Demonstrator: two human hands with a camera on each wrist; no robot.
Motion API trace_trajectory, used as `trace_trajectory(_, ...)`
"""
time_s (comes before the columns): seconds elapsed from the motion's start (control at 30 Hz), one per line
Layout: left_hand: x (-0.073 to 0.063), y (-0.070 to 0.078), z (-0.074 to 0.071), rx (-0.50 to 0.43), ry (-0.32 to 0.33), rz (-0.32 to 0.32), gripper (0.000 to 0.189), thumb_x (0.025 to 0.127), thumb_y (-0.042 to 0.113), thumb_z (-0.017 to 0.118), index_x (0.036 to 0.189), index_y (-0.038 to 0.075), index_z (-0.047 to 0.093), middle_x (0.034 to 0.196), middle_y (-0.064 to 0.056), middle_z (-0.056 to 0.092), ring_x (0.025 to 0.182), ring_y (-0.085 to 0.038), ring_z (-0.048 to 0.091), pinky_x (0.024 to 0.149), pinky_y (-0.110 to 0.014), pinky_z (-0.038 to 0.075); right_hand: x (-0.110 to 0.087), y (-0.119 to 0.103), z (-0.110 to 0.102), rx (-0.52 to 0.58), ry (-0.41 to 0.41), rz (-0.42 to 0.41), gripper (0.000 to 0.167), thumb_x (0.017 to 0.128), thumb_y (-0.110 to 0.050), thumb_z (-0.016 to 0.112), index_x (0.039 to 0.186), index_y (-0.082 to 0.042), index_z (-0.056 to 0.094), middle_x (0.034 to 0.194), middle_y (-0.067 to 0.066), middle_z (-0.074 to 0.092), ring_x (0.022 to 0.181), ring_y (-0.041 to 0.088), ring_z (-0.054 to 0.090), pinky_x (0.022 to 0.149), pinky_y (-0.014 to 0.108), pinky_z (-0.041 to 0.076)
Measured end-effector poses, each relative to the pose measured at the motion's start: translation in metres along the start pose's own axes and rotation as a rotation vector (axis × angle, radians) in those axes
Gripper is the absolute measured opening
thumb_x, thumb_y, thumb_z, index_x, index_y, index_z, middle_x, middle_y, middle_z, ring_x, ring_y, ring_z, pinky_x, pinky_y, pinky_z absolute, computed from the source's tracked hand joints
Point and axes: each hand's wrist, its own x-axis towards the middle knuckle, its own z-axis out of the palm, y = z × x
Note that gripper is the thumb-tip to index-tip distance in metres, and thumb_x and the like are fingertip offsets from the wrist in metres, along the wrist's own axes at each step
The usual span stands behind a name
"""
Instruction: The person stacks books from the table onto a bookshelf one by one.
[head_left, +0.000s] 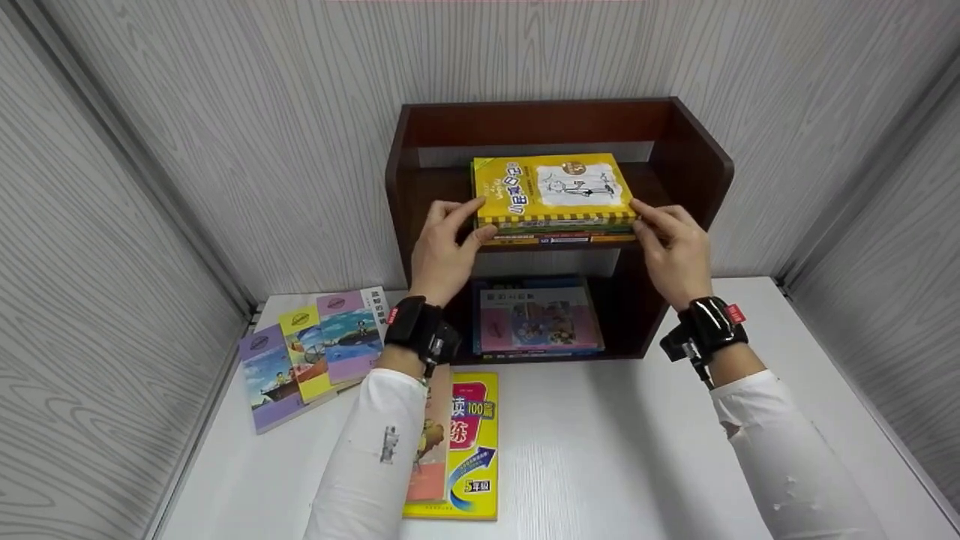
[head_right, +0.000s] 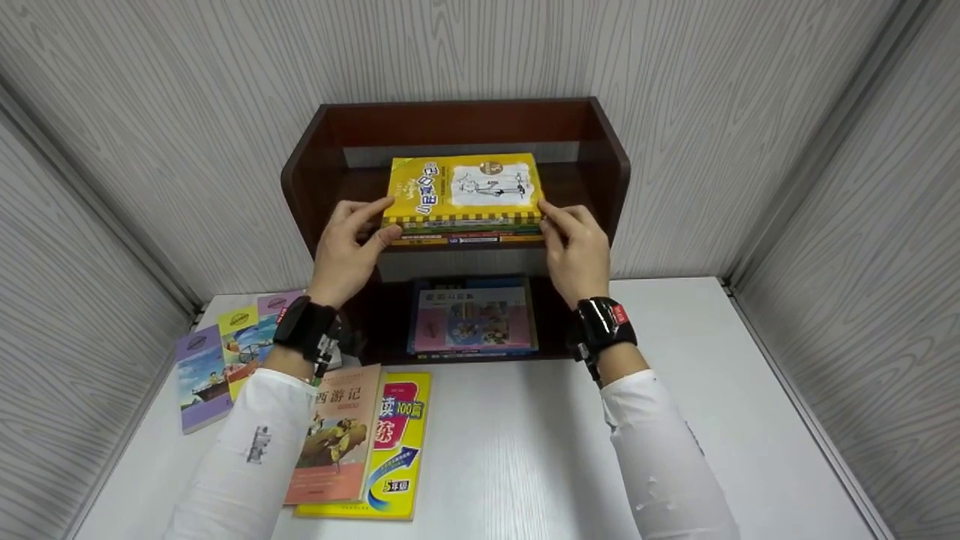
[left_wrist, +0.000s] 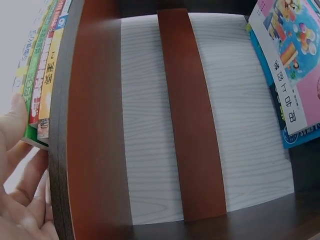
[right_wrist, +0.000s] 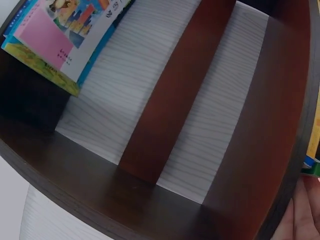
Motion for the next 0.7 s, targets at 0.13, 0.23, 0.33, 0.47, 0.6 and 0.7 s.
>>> trace_trajectory(0.13,-0.0003,-0.0016,-0.0028,-0.006,-0.025,-0.008,0.056,0.102,0.041,0.066,0.153,0.021,0.058,0.15,-0.009,0.05,0.132,-0.027,0.056,0.101,-0.041,0.048,-0.0014,0.0001,0.0001,-0.016,-0.011,0.03,0.031,0.102,-0.009,0.069,0.133,-0.01,0.074,0.118,0.017,0.07,0.102,0.016,0.068,0.085,0.01,0.047)
trace_trajectory(0.23,-0.0004,-0.0027,-0.0048,-0.006,-0.043,-0.007,0.057,0.102,0.04,0.066,0.154,0.021,0.056,0.149,-0.009,0.053,0.134,-0.027,0.056,0.106,-0.044,0.048,-0.0023,0.0008,0.0004,-0.021,0.0,0.025,0.031,0.101,-0.008,0.071,0.131,-0.011,0.075,0.108,0.017,0.07,0.094,0.008,0.064,0.082,0.01,0.046)
trace_trajectory(0.33,0.0001,-0.0034,-0.0055,-0.011,-0.047,-0.008,0.057,0.102,0.039,0.066,0.155,0.022,0.056,0.149,-0.009,0.054,0.134,-0.027,0.056,0.107,-0.044,0.048,-0.0024,0.0019,0.0006,-0.005,0.014,0.007,0.031,0.099,-0.005,0.073,0.129,-0.011,0.076,0.102,0.017,0.07,0.089,-0.002,0.06,0.08,0.009,0.046)
trace_trajectory(0.47,0.0012,-0.0043,-0.0045,-0.014,-0.037,0.006,0.056,0.102,0.039,0.065,0.154,0.021,0.056,0.146,-0.009,0.056,0.133,-0.027,0.057,0.105,-0.043,0.048,-0.0027,0.0027,0.0008,0.017,0.029,-0.004,0.031,0.098,-0.004,0.074,0.128,-0.01,0.077,0.102,0.017,0.07,0.09,-0.005,0.06,0.081,0.008,0.048)
trace_trajectory(0.6,0.0008,-0.0067,-0.0016,0.009,-0.014,0.038,0.055,0.102,0.039,0.065,0.154,0.021,0.057,0.133,-0.011,0.06,0.115,-0.028,0.061,0.087,-0.037,0.045,-0.0034,0.0013,0.0009,0.02,0.025,0.011,0.031,0.098,-0.004,0.073,0.128,-0.009,0.076,0.105,0.016,0.071,0.095,0.007,0.066,0.084,0.009,0.048)
trace_trajectory(0.7,-0.0001,-0.01,0.0012,0.038,0.022,0.089,0.053,0.103,0.037,0.064,0.152,0.018,0.058,0.123,-0.013,0.062,0.099,-0.03,0.059,0.077,-0.035,0.037,-0.0033,-0.0001,0.0012,0.017,0.014,0.018,0.03,0.099,-0.004,0.072,0.129,-0.008,0.076,0.109,0.016,0.071,0.1,0.02,0.07,0.084,0.009,0.047)
